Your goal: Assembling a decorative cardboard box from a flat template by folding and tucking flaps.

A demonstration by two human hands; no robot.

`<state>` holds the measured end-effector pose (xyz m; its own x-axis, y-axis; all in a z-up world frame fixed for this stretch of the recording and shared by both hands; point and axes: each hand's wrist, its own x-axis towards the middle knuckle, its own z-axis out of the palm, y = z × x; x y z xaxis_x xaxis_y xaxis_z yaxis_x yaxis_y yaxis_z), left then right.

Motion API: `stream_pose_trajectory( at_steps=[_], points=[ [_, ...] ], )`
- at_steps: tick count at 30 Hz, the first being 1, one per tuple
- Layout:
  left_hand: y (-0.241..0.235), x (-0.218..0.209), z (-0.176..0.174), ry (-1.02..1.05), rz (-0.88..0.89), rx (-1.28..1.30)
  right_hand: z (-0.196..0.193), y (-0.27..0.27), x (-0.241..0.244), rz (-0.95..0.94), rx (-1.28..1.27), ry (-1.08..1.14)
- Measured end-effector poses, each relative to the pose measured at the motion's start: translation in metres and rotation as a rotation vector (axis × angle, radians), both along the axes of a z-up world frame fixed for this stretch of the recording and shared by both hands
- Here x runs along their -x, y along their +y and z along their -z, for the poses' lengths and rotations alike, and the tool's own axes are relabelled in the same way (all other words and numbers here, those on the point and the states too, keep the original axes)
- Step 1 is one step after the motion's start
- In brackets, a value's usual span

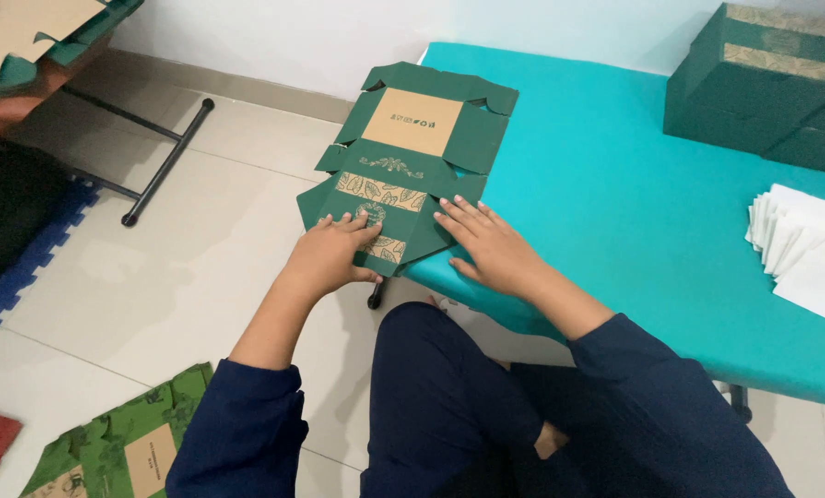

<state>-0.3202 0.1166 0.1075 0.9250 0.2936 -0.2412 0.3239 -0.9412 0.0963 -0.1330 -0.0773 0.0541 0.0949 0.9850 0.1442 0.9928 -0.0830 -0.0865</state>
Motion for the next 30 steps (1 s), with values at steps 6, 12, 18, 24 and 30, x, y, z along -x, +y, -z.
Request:
stream_pose_trajectory(
  at_steps=[6,12,18,24,30],
  points=[
    [0.009,0.007,-0.014,-0.036,-0.045,0.127,0.001,-0.012,-0.020,0.075,0.043,-0.003],
    [0.003,0.013,-0.002,-0.076,0.007,-0.019,0.002,-0.011,-0.018,0.078,0.037,0.005],
    [0.003,0.022,-0.020,-0.067,-0.024,0.202,0.000,-0.004,-0.003,0.004,0.006,-0.017],
    [0.012,0.032,0.009,-0.383,0.020,0.183,-0.005,0.015,0.014,-0.017,-0.089,-0.036],
    [0.010,0.029,0.026,-0.733,0.141,-0.255,-0.012,0.034,0.005,0.019,-0.287,-0.007]
  ],
)
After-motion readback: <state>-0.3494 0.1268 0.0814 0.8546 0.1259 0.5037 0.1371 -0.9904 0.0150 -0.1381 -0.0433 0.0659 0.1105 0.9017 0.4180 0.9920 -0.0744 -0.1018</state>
